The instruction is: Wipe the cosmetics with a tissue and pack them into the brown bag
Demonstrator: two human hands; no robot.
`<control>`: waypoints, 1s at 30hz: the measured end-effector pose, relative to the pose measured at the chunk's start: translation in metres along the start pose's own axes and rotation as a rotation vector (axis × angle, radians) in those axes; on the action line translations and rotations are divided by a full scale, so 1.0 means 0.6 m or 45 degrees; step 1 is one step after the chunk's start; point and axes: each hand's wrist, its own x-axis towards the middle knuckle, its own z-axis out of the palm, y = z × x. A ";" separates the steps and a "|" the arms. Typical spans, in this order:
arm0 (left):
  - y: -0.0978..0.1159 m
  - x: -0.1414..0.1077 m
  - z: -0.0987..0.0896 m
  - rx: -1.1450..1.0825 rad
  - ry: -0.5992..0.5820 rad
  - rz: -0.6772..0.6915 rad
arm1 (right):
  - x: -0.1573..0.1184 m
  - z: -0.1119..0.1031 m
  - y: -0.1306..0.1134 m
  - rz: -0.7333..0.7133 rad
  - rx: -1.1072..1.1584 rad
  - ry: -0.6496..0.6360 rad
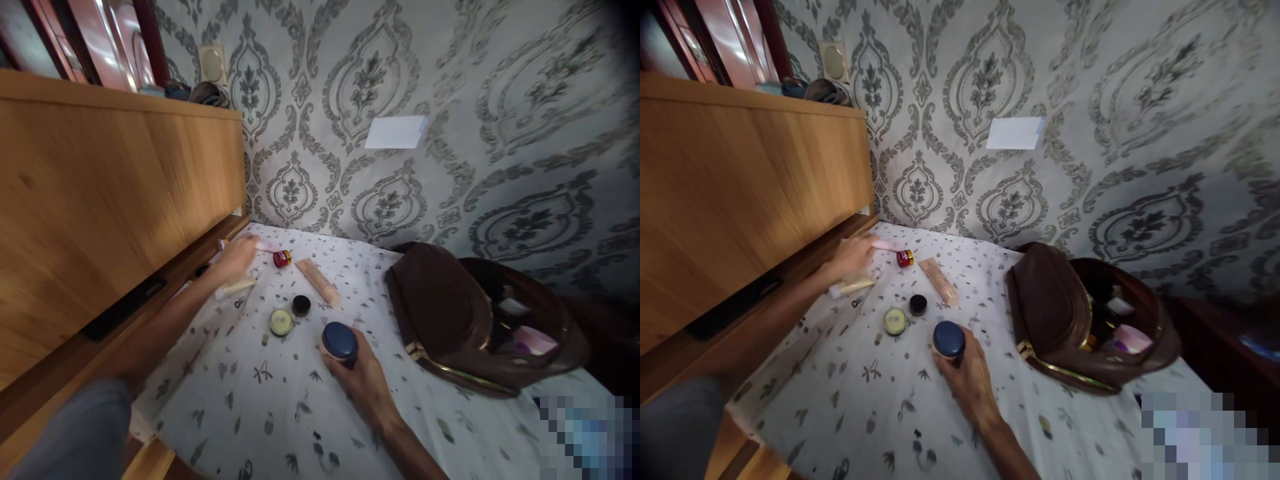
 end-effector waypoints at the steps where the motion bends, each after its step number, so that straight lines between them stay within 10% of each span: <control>1: -0.029 0.021 -0.011 0.080 -0.040 -0.045 | 0.000 0.000 -0.001 -0.003 0.005 0.002; 9: -0.142 0.084 0.001 0.429 -0.335 -0.122 | -0.001 0.002 0.003 0.019 0.007 0.010; 21: -0.139 0.005 0.037 0.479 -0.027 -0.295 | 0.000 0.001 0.001 -0.014 0.044 0.001; 30: -0.134 0.005 0.001 0.587 -0.070 -0.258 | 0.001 0.000 0.004 -0.048 0.021 0.016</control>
